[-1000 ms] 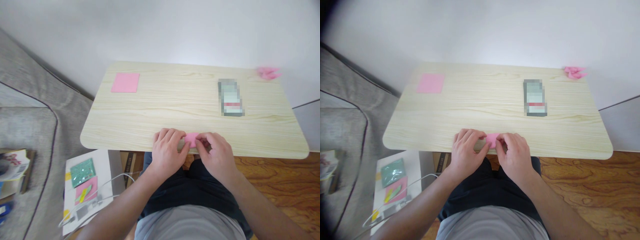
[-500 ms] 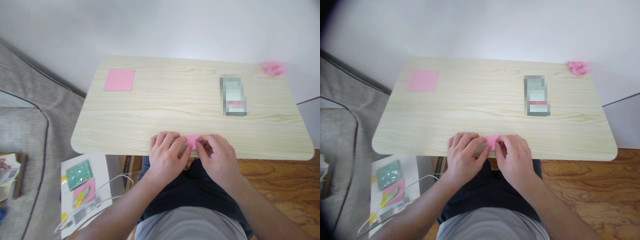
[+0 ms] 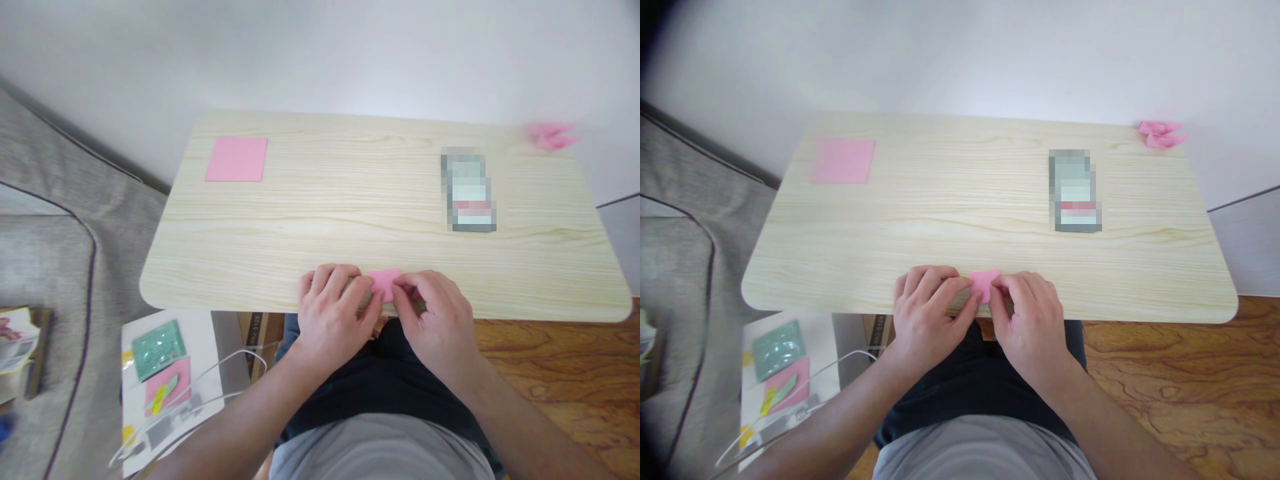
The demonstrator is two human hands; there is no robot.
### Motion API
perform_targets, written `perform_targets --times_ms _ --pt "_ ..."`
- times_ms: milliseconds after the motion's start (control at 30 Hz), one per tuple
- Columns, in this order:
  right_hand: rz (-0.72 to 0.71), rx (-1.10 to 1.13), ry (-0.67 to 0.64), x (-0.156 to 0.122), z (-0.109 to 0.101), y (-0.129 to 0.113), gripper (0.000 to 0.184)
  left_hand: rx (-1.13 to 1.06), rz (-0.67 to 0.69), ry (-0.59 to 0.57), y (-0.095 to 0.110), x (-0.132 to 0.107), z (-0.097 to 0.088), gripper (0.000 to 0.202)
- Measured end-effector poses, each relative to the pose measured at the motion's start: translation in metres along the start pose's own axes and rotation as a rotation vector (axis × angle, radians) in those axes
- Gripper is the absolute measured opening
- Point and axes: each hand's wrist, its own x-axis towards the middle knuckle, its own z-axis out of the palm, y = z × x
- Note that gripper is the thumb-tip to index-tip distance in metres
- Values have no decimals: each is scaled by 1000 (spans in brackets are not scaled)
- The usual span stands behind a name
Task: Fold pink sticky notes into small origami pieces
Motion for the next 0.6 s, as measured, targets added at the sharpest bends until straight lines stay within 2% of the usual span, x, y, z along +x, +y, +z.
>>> perform_targets --times_ms 600 --pt "21 18 26 -1 1 1 4 23 -11 -14 2 1 0 11"
